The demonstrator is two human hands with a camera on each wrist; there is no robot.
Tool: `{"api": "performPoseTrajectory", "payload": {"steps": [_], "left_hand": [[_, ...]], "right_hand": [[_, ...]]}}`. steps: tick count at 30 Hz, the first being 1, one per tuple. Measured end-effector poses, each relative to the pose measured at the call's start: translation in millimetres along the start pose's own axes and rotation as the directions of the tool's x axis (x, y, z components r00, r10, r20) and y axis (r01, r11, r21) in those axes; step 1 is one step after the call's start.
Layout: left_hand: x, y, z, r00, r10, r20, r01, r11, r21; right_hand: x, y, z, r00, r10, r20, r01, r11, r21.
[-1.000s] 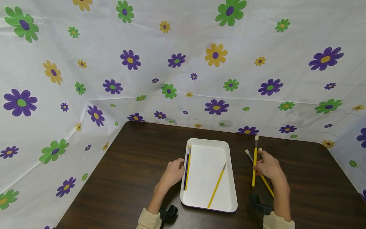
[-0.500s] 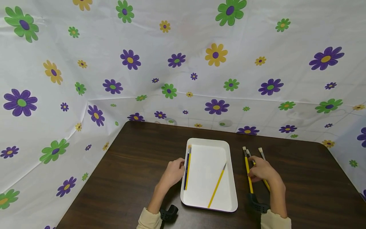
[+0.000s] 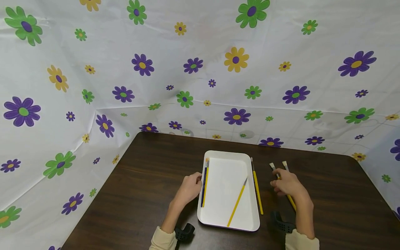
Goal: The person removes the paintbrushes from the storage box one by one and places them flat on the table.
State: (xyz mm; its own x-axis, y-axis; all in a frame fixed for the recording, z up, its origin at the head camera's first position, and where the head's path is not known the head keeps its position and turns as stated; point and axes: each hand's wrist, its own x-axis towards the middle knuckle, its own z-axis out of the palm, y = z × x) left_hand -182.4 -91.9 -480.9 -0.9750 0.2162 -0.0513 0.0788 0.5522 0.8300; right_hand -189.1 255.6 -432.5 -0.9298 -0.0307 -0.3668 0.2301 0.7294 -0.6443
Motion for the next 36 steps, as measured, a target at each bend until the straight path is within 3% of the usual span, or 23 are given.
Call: {"api": "performPoseTrajectory", "payload": {"steps": [16,26,36], "left_hand": [[0.5,-0.2,-0.3,1.000,0.008,0.007,-0.008,1.000,-0.010],[0.2,-1.3,-0.9,1.000,0.006,0.011,-0.006,1.000,-0.010],[0.1,-0.4,-1.8,1.000,0.005,0.016,-0.005,1.000,-0.006]], "right_hand": [[-15.2,-19.6,-3.2,0.982,-0.165,-0.090,0.162,0.986,-0.047],[-21.4,-48.3,16.1,0.955,-0.267,-0.129,0.257,0.962,-0.087],[-23.4,-66.0,29.6,0.946,-0.300,-0.126,0.289,0.952,-0.098]]}}
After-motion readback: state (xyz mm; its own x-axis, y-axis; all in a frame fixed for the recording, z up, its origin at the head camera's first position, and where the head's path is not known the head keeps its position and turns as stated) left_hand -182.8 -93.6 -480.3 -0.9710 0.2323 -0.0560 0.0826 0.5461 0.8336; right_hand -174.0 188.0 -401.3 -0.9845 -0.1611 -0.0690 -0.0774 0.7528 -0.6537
